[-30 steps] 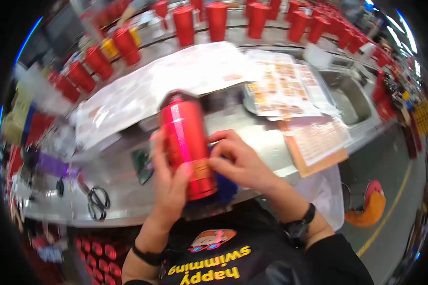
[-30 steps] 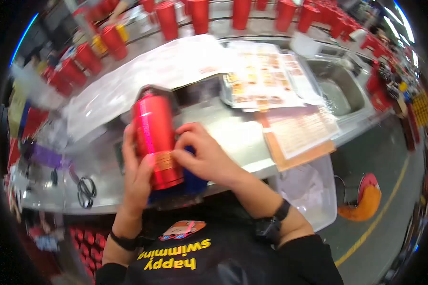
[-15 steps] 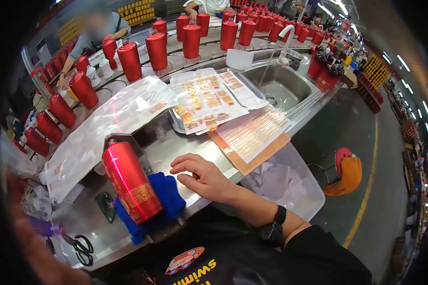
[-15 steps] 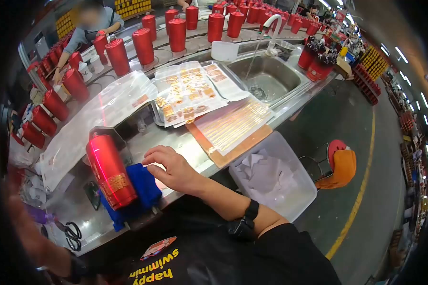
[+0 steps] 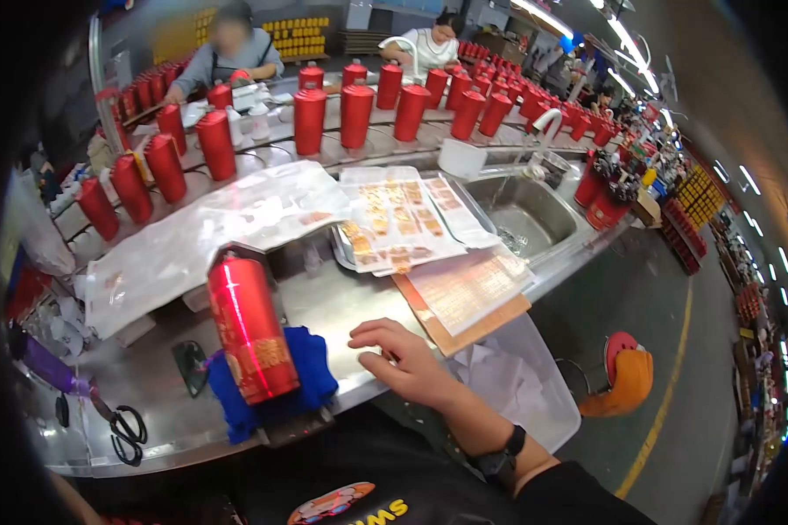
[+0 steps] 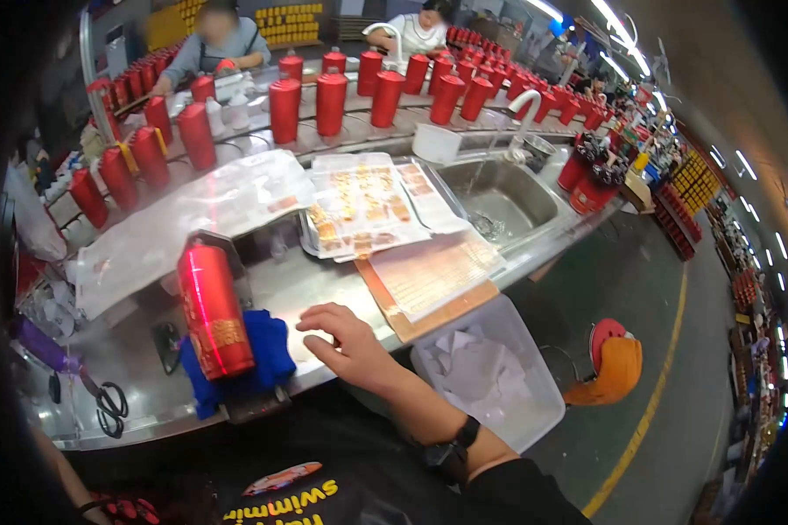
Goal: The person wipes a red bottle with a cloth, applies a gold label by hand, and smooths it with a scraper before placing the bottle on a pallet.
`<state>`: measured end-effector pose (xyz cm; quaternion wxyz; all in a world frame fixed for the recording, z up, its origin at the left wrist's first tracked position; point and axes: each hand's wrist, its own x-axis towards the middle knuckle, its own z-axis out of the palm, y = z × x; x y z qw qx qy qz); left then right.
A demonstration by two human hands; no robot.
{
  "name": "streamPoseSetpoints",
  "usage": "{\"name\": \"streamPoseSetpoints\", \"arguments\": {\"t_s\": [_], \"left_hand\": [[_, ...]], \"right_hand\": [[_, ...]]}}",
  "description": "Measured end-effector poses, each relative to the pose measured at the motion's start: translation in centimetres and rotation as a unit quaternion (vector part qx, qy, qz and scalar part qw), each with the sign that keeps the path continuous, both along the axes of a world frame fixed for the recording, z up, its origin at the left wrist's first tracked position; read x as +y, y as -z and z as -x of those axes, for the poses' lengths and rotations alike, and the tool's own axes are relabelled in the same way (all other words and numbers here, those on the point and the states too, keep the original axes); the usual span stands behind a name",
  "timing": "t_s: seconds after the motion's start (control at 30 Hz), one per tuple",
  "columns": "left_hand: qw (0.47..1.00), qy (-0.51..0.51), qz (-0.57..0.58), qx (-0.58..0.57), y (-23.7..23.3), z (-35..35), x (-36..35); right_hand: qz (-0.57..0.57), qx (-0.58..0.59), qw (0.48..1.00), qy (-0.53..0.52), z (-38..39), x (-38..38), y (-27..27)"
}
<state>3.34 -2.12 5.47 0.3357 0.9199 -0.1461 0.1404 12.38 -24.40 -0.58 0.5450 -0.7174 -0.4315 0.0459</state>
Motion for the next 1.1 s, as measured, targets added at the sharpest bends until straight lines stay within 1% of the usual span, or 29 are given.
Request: {"name": "streamPoseSetpoints", "arguments": {"t_s": [0.03,0.17,0.27,0.33,0.4,0.47,0.5,0.57,0.6,0.7,0.8,0.97,1.1], "left_hand": [[1.0,-0.007,0.015,0.0,0.5,0.0,-0.1],[0.994,-0.034,0.101,0.005,2.4,0.4,-0.4],[0.983,-0.058,0.172,0.016,4.7,0.8,-1.5],[0.977,-0.072,0.201,0.016,5.8,0.7,-2.5],[0.974,-0.082,0.213,0.015,6.2,0.6,-2.7],[0.973,-0.088,0.215,0.015,6.1,0.3,-2.6],[0.972,-0.092,0.216,0.011,6.5,-0.2,-2.7],[0.972,-0.098,0.212,0.006,6.9,-0.5,-2.8],[0.972,-0.1,0.215,0.003,7.0,-0.5,-2.8],[0.967,-0.112,0.227,0.013,7.3,-0.3,-3.0],[0.963,-0.117,0.242,0.012,7.3,-0.5,-3.3],[0.959,-0.126,0.255,0.002,7.4,-1.3,-3.7],[0.953,-0.127,0.273,-0.02,6.2,-1.2,-3.4]], "right_hand": [[-0.006,0.042,0.999,-0.001,0.2,-0.2,-0.4],[-0.021,0.031,0.999,0.018,-0.5,-0.9,-1.6],[-0.09,-0.019,0.996,0.023,-1.3,-1.5,-4.3],[-0.13,-0.09,0.987,0.036,-1.5,-2.4,-7.4],[-0.213,-0.151,0.965,0.018,-2.1,-3.6,-10.8],[-0.341,-0.172,0.921,-0.069,-1.4,-4.7,-15.5],[-0.378,-0.152,0.904,-0.127,-0.7,-6.3,-18.1],[-0.334,-0.085,0.908,-0.239,1.1,-13.4,-27.6],[-0.316,-0.085,0.91,-0.254,1.9,-14.7,-28.8],[-0.343,-0.165,0.897,-0.225,2.8,-12.8,-26.0],[-0.363,-0.211,0.888,-0.187,3.2,-11.3,-23.8],[-0.394,-0.245,0.875,-0.137,3.4,-11.3,-22.8],[-0.4,-0.255,0.874,-0.107,3.6,-10.9,-22.4]]}}
